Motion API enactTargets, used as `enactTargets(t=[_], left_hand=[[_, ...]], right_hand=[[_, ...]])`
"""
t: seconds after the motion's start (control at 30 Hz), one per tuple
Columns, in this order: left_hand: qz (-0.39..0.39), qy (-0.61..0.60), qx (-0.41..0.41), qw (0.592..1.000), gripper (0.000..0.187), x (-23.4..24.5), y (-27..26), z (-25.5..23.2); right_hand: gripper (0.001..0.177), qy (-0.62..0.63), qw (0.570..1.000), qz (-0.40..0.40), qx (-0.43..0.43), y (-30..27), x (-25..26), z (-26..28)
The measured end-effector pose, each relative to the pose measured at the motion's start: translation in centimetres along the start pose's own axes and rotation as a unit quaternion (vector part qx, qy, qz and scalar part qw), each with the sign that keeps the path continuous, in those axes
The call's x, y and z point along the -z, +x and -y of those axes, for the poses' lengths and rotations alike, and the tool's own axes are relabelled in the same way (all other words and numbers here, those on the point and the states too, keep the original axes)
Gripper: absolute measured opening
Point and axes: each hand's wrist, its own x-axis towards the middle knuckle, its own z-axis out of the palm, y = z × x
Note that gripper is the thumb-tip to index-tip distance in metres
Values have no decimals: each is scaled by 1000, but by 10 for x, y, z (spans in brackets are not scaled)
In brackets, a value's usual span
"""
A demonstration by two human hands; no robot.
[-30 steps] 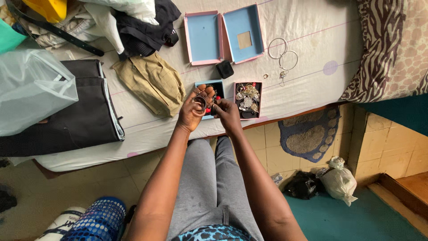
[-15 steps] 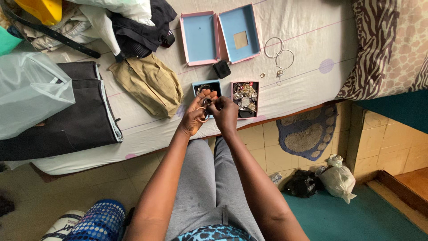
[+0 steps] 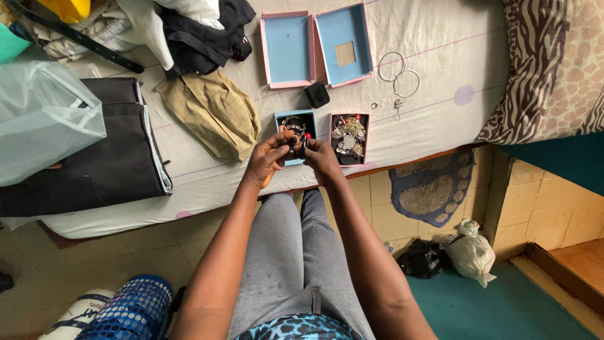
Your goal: The person picks up jewelry items from a cluttered workspace and place them into small jewelry boxes on a bed.
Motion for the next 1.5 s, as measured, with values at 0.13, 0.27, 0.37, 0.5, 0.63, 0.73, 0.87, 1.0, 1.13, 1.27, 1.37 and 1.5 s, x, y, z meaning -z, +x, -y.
enactTargets(t=[0.13, 0.27, 0.37, 0.5, 0.63, 0.73, 0.87, 1.0, 1.13, 1.27, 1.37, 1.5], left_hand=[[-32, 80, -19, 996, 35, 2, 2, 5], [-87, 119, -3, 989, 28, 2, 5, 12], [-59, 9, -27, 998, 25, 6, 11, 16], [-25, -187, -6, 982, 21, 4, 9, 10], [-4, -239, 0, 971, 21, 1, 6, 6], [-22, -216, 2, 976, 19, 7, 9, 14], [-27, -150, -2, 988, 24, 11, 14, 28], [-75, -61, -7, 995, 25, 5, 17, 32], [-105, 47, -2, 993, 20, 8, 17, 43], [-98, 78, 10, 992, 20, 18, 20, 60], [-99, 48, 32, 993, 32, 24, 24, 54], [-57, -183, -30, 981, 68, 25, 11, 30]], right_hand=[[14, 35, 999, 32, -17, -1, 3, -1], [16, 15, 1000, 15, -9, -4, -1, -1], [18, 38, 999, 11, -1, -6, -1, 1], [26, 18, 999, -26, -13, -14, -2, 10], [30, -72, 995, -31, 64, -19, -6, 18], [28, -128, 984, -48, 116, -21, -12, 24], [22, -218, 964, -90, 124, -31, -18, 36], [22, -242, 957, -93, 130, -34, -24, 41], [20, -290, 943, -107, 124, -32, -26, 37], [18, -293, 941, -114, 128, -27, -26, 28], [17, -339, 924, -137, 112, -21, -21, 21], [22, -410, 886, -192, 101, -7, -8, 6]])
